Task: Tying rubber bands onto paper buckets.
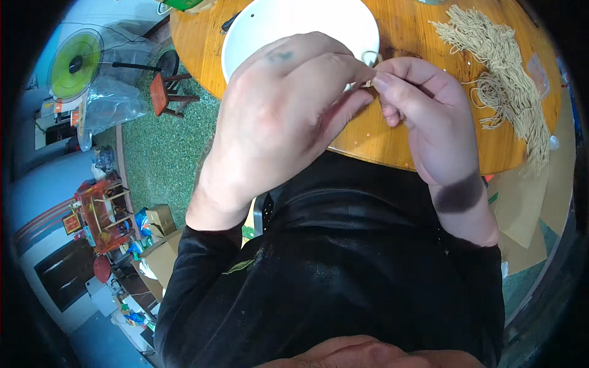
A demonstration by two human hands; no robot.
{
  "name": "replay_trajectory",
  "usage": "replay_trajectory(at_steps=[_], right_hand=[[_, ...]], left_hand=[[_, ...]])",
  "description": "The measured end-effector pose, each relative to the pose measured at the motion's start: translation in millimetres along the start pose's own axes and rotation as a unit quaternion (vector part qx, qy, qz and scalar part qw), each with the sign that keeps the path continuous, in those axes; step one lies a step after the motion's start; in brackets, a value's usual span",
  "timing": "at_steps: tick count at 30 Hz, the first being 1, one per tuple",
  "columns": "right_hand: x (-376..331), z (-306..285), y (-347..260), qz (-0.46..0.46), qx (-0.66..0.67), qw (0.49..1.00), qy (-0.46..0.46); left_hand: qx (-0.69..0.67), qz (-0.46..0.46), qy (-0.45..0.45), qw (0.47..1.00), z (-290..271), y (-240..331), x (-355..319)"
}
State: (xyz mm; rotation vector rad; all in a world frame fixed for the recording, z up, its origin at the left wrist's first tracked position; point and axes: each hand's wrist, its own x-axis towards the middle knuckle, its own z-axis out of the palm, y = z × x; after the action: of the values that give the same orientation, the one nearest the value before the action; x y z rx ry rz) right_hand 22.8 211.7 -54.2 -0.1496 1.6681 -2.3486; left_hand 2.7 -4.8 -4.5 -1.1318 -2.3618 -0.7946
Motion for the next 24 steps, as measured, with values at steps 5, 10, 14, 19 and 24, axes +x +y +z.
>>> replay_trajectory(at_steps=[5, 10, 14, 19, 24], right_hand=[[-0.8, 6.0, 0.1, -0.039, -0.019, 0.999, -0.014], [7.5, 8.4, 8.8, -0.28, -0.228, 0.93, 0.075], [16.3, 0.1, -5.9, -0.33, -0.426, 0.841, 0.04], [27.8, -2.8, -11.4, -0.44, -0.468, 0.766, -0.016], [33.9, -3.1, -19.2, -0.425, -0.484, 0.764, -0.02]], left_hand=[[0.023, 0.0, 0.021, 1.0, 2.5, -0.5, -4.2], [-0.023, -0.024, 0.016, 0.999, 1.2, 0.2, -2.9], [-0.042, -0.065, 0.011, 0.997, -2.6, 4.1, -4.9], [-0.044, -0.071, 0.013, 0.996, -3.3, 4.6, -5.9], [-0.007, -0.013, -0.014, 1.0, -4.4, 1.6, -11.4]])
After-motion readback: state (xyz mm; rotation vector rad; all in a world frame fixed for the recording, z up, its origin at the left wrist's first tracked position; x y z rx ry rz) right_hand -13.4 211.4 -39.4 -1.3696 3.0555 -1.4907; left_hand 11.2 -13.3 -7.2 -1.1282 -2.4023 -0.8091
